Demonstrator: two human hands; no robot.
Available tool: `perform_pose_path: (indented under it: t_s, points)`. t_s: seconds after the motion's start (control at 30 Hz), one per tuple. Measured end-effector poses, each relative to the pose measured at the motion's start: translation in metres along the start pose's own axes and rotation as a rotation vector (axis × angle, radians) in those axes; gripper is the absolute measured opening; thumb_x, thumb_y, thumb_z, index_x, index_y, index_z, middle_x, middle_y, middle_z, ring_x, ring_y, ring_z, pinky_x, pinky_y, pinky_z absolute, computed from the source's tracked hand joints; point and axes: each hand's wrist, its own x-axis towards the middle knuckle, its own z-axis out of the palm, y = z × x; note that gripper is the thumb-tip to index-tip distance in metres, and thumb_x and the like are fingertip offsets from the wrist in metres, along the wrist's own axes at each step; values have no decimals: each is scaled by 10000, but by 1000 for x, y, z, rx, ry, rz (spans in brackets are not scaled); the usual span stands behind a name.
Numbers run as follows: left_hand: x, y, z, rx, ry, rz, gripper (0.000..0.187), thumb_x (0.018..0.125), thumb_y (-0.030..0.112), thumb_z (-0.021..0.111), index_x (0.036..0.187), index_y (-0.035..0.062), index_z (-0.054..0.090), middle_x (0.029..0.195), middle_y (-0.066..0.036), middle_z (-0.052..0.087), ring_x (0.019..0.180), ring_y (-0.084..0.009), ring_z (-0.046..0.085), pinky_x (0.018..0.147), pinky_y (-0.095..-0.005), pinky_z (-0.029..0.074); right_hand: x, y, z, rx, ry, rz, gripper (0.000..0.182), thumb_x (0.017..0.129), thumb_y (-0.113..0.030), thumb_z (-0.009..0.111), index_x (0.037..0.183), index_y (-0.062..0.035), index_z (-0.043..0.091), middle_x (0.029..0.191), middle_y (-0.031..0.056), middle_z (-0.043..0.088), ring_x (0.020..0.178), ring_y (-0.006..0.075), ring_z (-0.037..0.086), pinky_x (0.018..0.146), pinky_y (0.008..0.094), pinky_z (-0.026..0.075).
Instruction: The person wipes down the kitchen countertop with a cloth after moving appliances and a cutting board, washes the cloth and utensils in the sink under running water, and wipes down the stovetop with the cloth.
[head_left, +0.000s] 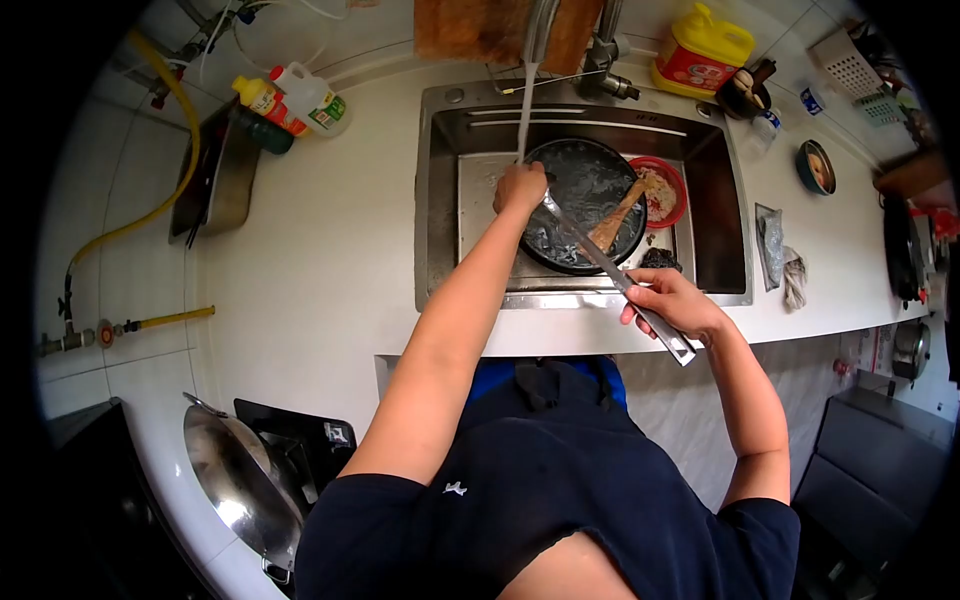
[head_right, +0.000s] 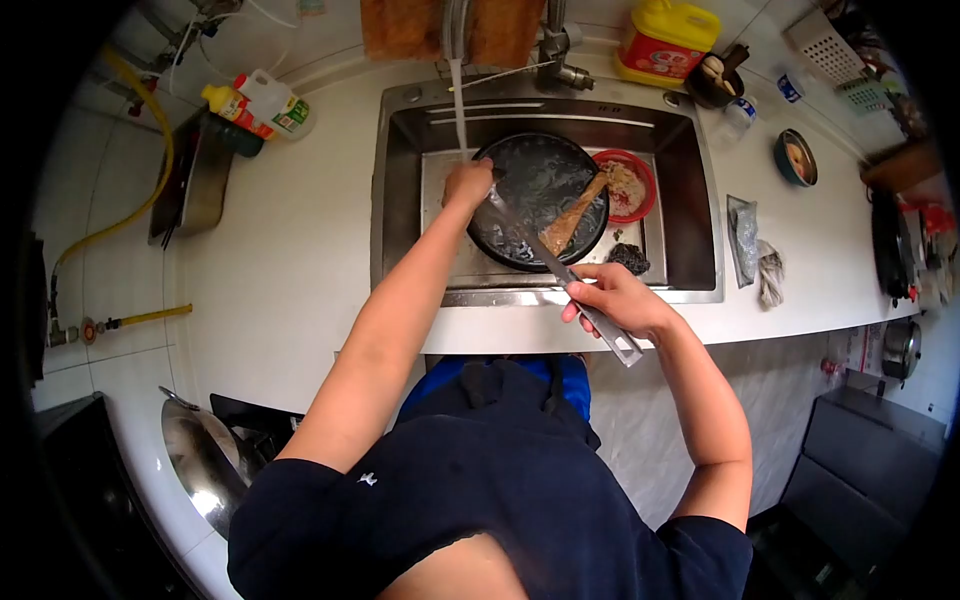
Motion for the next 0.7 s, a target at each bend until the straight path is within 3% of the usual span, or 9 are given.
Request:
perform_pose_path:
  t_s: [0.13, 0.23, 0.33, 0.4, 0.43, 0.47, 0.57, 0.6, 0.7]
  points:
    - [-18, 8, -15, 111, -32, 240, 405, 870, 394, 441, 1080, 124, 657, 1118, -142, 625, 1060, -353, 562, 903, -421, 437, 10, 2, -6, 18, -36, -57, 140, 943, -147, 498, 948, -17, 548, 687, 17, 578, 537, 60, 520, 453, 213, 438]
    - [-15, -5, -18, 166, -17, 547, 371, 859, 364, 493, 1106, 132, 643, 1089, -115, 639, 1031, -335, 578, 860, -387, 446, 16, -3, -11, 48, -56, -61, 139, 940, -135, 499, 958, -12, 562, 682, 11, 570, 533, 58, 515, 455, 211, 439]
    - [1, -17, -26, 158, -82, 630, 365, 854, 346, 513, 1128, 130, 622, 1073, -121, 636, 1006, -323, 586, 840, -372, 455, 20, -11, -12, 93, -57, -48, 139, 927, -132, 526, 965, -8, 574, 677, 8, 570, 525, 55, 515, 453, 204, 436]
    - [22, -24, -35, -7, -36, 537, 389, 872, 396, 488, 1003, 74, 663, 983, -136, 656, 946, -274, 616, 814, -369, 467, 27, -15, -9, 77, -36, -48, 255, 904, -152, 569, 1092, 21, 556, 640, -9, 535, 488, 54, 485, 447, 197, 413]
    - [22, -22, -41, -89, -14, 489, 433, 882, 421, 475, 941, 46, 684, 938, -143, 666, 915, -250, 631, 801, -368, 473, 32, -13, -11, 60, -52, -60, 256, 898, -156, 579, 1085, 18, 556, 637, -10, 531, 488, 53, 485, 451, 196, 412]
    - [21, -20, -46, -439, -154, 7, 393, 886, 376, 539, 1016, 17, 635, 981, -151, 635, 935, -262, 614, 850, -396, 477, 39, -11, -13, 43, -70, -73, 257, 893, -161, 588, 1078, 15, 557, 634, -10, 527, 489, 52, 484, 454, 194, 411]
    - [43, -38, -52, -1310, -406, -259, 415, 931, 321, 518, 1231, 38, 469, 1236, -167, 504, 1141, -353, 491, 953, -572, 399, 61, -4, -20, 14, -91, -141, 294, 862, -170, 637, 1082, 10, 560, 639, -13, 525, 511, 45, 493, 475, 184, 410]
    - [33, -31, -58, -1523, -415, -310, 458, 926, 250, 540, 1273, 4, 371, 1243, -233, 468, 1160, -389, 472, 1019, -560, 359, 69, -1, -24, 17, -94, -168, 315, 853, -162, 649, 1101, 13, 562, 654, -9, 534, 522, 44, 497, 480, 185, 411]
    - [25, -17, -60, -1675, -354, -406, 389, 949, 192, 482, 1261, -10, 370, 1247, -242, 470, 1171, -385, 472, 1011, -560, 365, 83, 1, -32, -21, -95, -189, 351, 846, -150, 656, 1135, 20, 552, 679, 3, 547, 570, 45, 509, 509, 185, 427]
